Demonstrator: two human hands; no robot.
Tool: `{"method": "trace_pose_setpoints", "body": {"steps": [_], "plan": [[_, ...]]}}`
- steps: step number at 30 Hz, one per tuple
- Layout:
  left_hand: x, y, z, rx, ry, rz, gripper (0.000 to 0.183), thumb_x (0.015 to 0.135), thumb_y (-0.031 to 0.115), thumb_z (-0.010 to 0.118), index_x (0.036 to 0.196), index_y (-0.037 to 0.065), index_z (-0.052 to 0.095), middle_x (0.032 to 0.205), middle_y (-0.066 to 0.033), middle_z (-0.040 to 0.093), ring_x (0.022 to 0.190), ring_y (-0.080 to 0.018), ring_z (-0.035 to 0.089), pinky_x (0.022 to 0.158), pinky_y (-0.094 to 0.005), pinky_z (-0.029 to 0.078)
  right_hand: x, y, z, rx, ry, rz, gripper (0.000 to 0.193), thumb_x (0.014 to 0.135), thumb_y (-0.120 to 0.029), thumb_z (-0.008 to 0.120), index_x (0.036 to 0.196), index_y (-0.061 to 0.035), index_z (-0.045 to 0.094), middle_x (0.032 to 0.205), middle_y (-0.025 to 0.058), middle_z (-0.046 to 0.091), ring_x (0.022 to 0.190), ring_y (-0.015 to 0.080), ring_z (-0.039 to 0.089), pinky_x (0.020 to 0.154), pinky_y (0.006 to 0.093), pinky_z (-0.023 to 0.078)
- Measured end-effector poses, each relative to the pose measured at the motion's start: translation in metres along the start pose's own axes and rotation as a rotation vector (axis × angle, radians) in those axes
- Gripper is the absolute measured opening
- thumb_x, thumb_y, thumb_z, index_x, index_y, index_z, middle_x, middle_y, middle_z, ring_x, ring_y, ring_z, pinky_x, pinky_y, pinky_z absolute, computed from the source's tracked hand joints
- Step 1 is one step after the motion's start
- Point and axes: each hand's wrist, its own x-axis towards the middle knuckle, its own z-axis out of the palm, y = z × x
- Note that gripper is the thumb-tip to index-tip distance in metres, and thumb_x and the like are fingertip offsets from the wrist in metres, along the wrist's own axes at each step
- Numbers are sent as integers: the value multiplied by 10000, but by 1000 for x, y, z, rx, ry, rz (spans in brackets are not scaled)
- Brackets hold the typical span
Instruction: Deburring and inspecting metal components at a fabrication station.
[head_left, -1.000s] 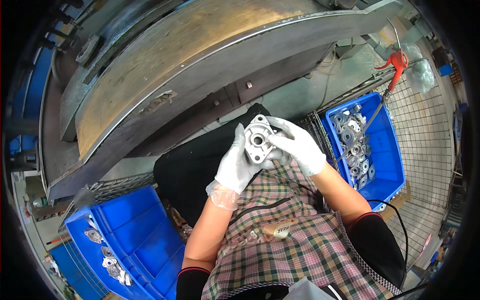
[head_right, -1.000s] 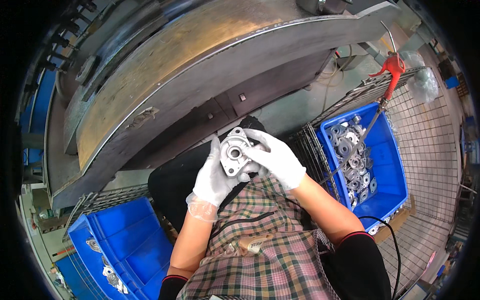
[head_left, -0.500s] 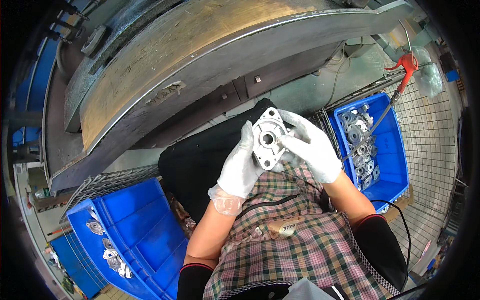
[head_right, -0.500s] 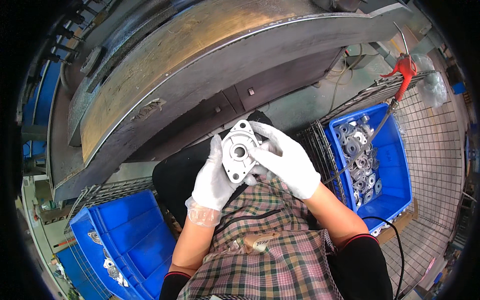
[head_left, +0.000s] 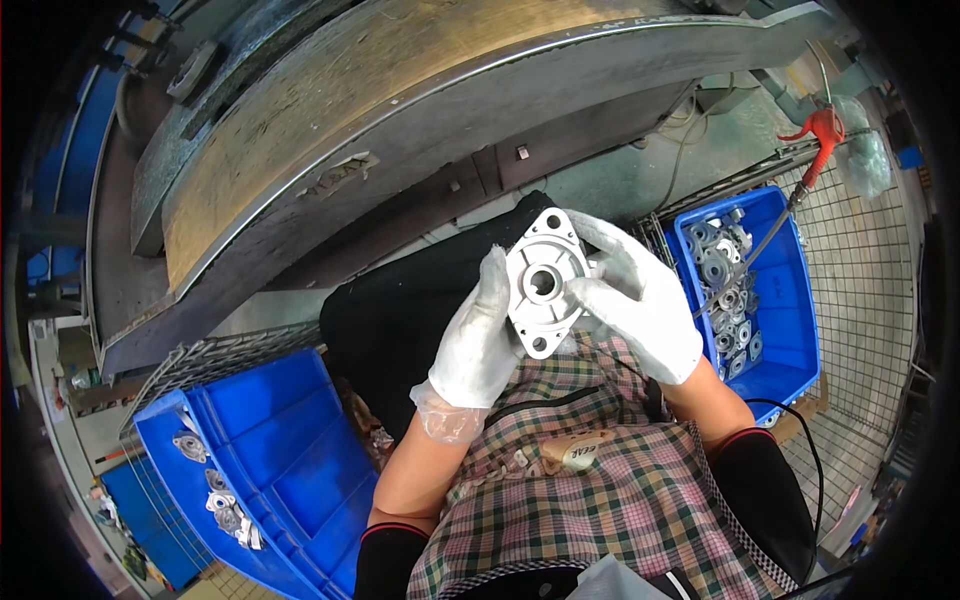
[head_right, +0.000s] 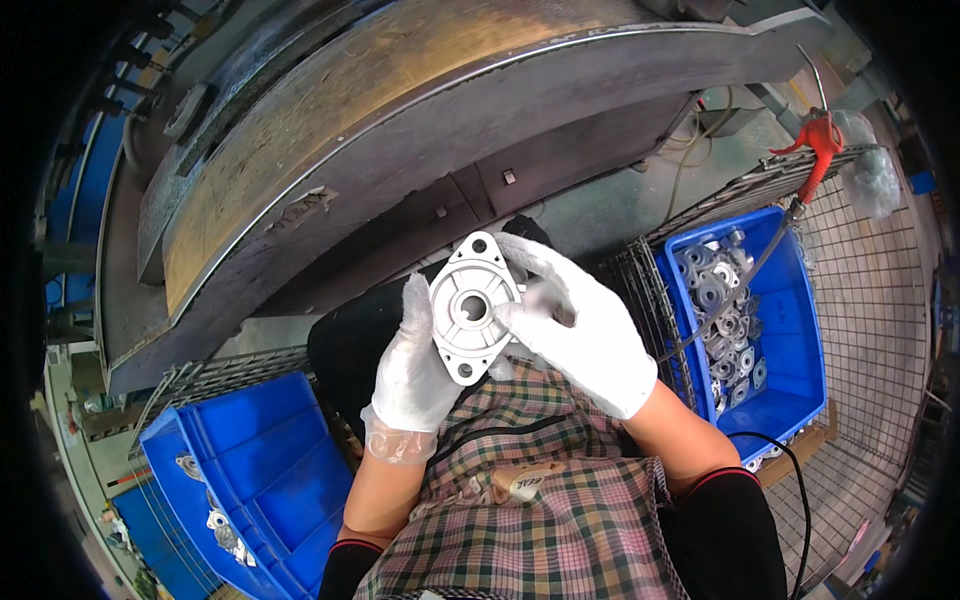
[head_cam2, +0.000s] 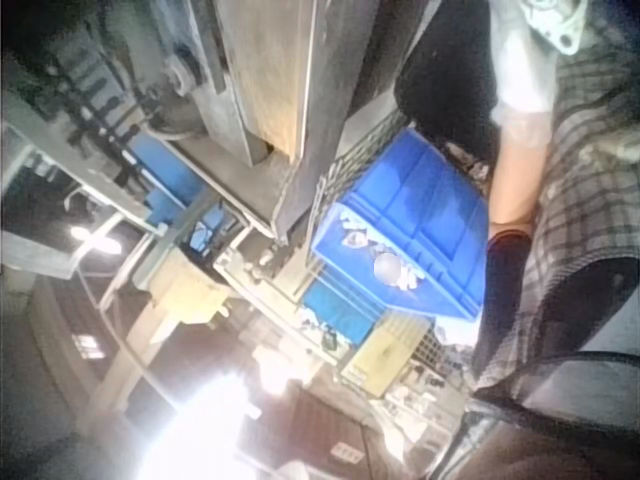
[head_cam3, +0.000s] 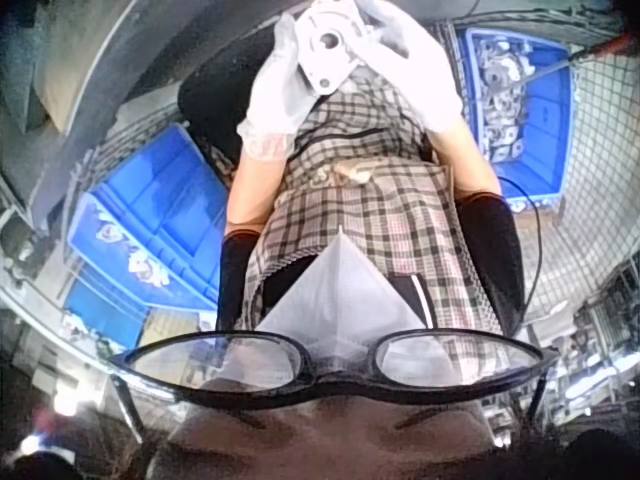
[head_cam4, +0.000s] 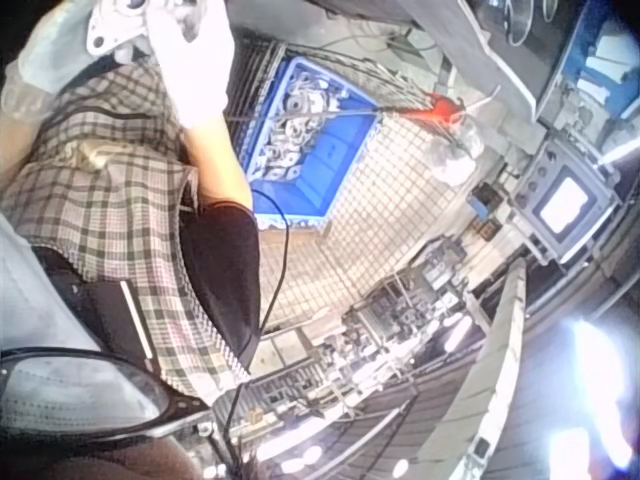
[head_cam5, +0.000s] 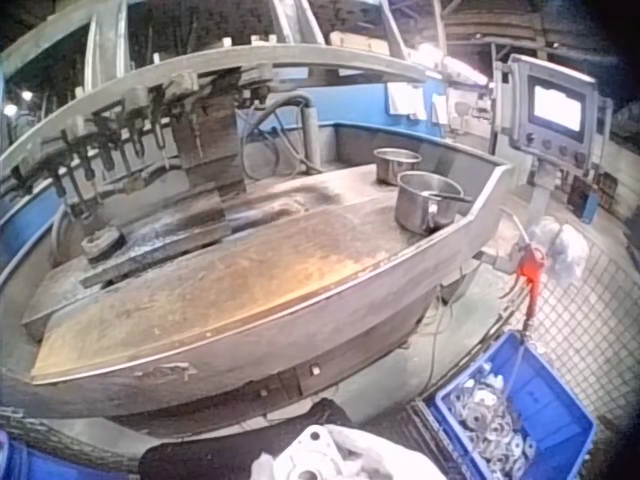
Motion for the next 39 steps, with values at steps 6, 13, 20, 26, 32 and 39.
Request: {"method": "trace_pose_setpoints", "body": {"steps": [6, 13, 20, 26, 32, 39], "plan": [[-2, 1, -1, 0, -26, 24, 699, 936, 586, 388, 1298, -9, 449, 1145, -167, 611, 935, -252, 654, 649, -351, 588, -1, -1, 4, -32, -3, -31, 582, 863, -109, 664, 1376, 29, 429, 962, 3, 575, 769, 36, 465, 694, 175, 417], [-5, 1, 5, -95, 78, 24, 691, 947, 568, 379, 1319, -11, 432, 1170, -173, 602, 967, -274, 650, 696, -352, 592, -2, 2, 7, -82, 12, -139, 586, 858, -91, 659, 1379, 37, 421, 1152, 44, 580, 815, 40, 468, 765, 190, 429], [-4, 2, -5, -98, -98, 1, 724, 937, 594, 370, 1337, -8, 412, 1184, -222, 591, 958, -295, 652, 693, -366, 588, -7, 1, 7, -128, 2, -174, 577, 855, -78, 630, 1381, 29, 418, 1138, 88, 606, 808, 47, 545, 701, 198, 468], [-3, 4, -17, -97, -305, -9, 732, 950, 584, 364, 1390, -1, 374, 1268, -133, 557, 1123, -219, 578, 920, -340, 499, -7, 4, 7, -209, 10, -228, 578, 845, -76, 621, 1381, 16, 422, 1031, 111, 653, 714, 63, 596, 636, 206, 489], [-6, 3, -12, -95, -149, 11, 728, 953, 575, 371, 1385, -11, 377, 1284, -131, 544, 1165, -226, 549, 963, -350, 471, -6, 7, 7, -182, 5, -247, 579, 845, -78, 624, 1381, 13, 423, 1041, 119, 656, 695, 67, 601, 632, 206, 490], [-5, 5, -12, -91, -199, 14, 729, 947, 573, 391, 1383, -12, 383, 1289, -131, 543, 1161, -214, 551, 966, -339, 462, -4, 4, 11, -170, 25, -248, 581, 851, -78, 641, 1379, 25, 420, 1125, 102, 622, 803, 61, 573, 661, 201, 485]]}}
